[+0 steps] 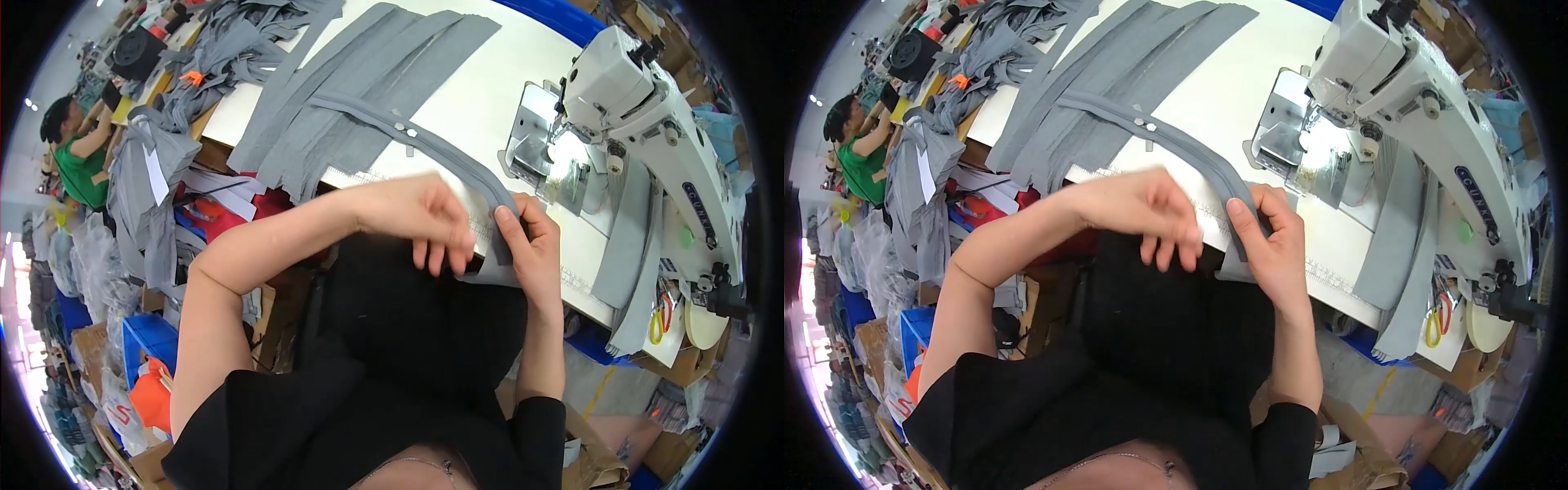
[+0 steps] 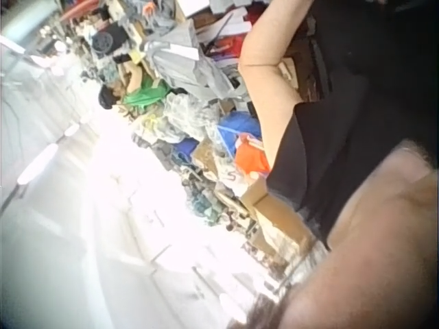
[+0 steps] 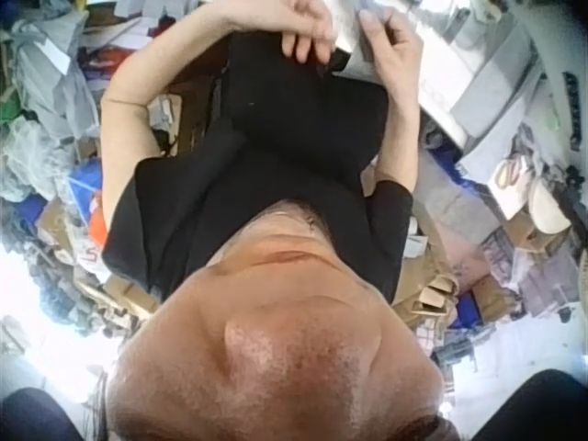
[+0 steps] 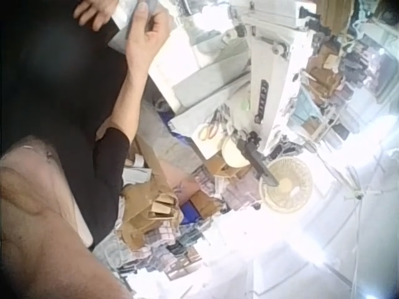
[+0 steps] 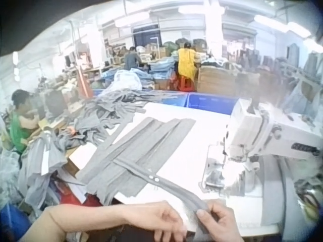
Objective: Sewing long grey fabric or zipper strips using an industrial sewing machine.
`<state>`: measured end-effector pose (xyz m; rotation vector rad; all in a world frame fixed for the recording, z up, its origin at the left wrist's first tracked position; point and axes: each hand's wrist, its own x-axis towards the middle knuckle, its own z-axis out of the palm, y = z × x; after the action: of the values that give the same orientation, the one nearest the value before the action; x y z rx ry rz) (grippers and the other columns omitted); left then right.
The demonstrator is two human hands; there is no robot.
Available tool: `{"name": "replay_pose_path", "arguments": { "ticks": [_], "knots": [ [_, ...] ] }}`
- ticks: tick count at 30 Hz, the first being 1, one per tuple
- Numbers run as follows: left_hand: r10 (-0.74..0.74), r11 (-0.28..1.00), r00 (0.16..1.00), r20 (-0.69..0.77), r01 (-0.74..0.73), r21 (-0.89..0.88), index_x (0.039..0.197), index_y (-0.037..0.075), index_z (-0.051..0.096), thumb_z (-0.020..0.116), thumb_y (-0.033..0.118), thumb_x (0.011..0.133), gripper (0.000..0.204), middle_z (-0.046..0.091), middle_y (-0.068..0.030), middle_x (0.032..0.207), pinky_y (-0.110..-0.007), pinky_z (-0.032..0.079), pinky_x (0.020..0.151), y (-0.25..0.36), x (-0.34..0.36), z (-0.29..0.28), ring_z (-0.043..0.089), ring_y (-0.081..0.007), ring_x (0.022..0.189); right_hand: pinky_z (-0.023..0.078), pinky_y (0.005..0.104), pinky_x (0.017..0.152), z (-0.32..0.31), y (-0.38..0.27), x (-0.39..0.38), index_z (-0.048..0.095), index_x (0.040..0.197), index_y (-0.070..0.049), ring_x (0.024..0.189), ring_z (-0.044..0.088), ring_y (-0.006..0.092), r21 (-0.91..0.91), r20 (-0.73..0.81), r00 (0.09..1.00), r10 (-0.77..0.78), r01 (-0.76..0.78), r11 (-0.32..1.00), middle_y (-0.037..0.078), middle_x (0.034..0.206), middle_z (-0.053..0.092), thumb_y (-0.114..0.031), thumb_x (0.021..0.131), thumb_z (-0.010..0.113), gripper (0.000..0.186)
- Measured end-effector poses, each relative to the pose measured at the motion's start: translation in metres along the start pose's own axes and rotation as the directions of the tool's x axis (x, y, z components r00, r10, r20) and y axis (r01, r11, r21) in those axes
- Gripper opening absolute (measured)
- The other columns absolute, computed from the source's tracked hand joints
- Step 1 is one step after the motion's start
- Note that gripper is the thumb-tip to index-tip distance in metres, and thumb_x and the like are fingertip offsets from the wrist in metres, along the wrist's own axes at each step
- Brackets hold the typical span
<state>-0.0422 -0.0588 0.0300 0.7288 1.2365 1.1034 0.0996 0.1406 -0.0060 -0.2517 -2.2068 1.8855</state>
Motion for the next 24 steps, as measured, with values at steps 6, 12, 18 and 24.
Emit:
{"name": "replay_pose_path", "arguments": {
  "ticks": [6, 12, 18, 24],
  "knots": [
    [0.824, 0.34, 0.558, -0.1, -0.345, 0.875, 0.117, 0.004, 0.075, 0.075, 0.009, 0.092, 0.026, 0.074, -0.0063, 0.119, -0.037, 0.053, 0.093, 0.005, 0.026, -0.007, 0.068, -0.0208, 0.109, 0.043, 0.033, 0.086, -0.012, 0.0, 0.004, 0.067, 0.089, 0.0, 0.096, 0.055, 0.02, -0.118, 0.146, 0.985, -0.093, 0.111, 0.987, 0.006, 0.096, 0.068, -0.016, 0.095, 0.073, 0.018],
    [0.488, 0.476, 0.869, -0.083, -0.186, 0.859, 0.116, 0.003, 0.074, 0.08, 0.016, 0.085, 0.034, 0.073, -0.018, 0.107, -0.042, 0.054, 0.087, 0.027, 0.034, -0.013, 0.069, -0.0362, 0.099, 0.045, 0.0343, 0.083, -0.03, 0.003, 0.015, 0.068, 0.09, 0.0, 0.093, 0.055, 0.0217, -0.299, 0.215, 0.961, -0.173, 0.233, 0.925, 0.008, 0.094, 0.066, -0.02, 0.094, 0.076, 0.022],
    [0.788, 0.146, 0.615, -0.025, -0.147, 0.978, 0.114, 0.009, 0.074, 0.084, 0.014, 0.08, 0.036, 0.07, -0.0067, 0.115, -0.04, 0.049, 0.106, 0.004, 0.041, 0.0, 0.063, -0.0294, 0.123, 0.045, 0.032, 0.084, -0.04, 0.008, 0.02, 0.069, 0.091, 0.0, 0.092, 0.055, 0.0172, -0.165, 0.213, 0.974, -0.08, 0.117, 0.979, 0.005, 0.096, 0.066, -0.027, 0.096, 0.077, 0.028],
    [0.734, 0.575, 0.579, -0.355, -0.253, 0.778, 0.112, 0.003, 0.073, 0.072, 0.01, 0.096, 0.018, 0.078, -0.0087, 0.102, -0.033, 0.06, 0.084, -0.007, 0.049, 0.001, 0.075, -0.0223, 0.091, 0.045, 0.0292, 0.094, -0.043, 0.022, 0.022, 0.074, 0.099, -0.002, 0.101, 0.058, 0.0137, 0.065, 0.157, 0.978, -0.135, 0.126, 0.99, 0.003, 0.106, 0.071, -0.037, 0.114, 0.049, 0.046]
  ]
}}
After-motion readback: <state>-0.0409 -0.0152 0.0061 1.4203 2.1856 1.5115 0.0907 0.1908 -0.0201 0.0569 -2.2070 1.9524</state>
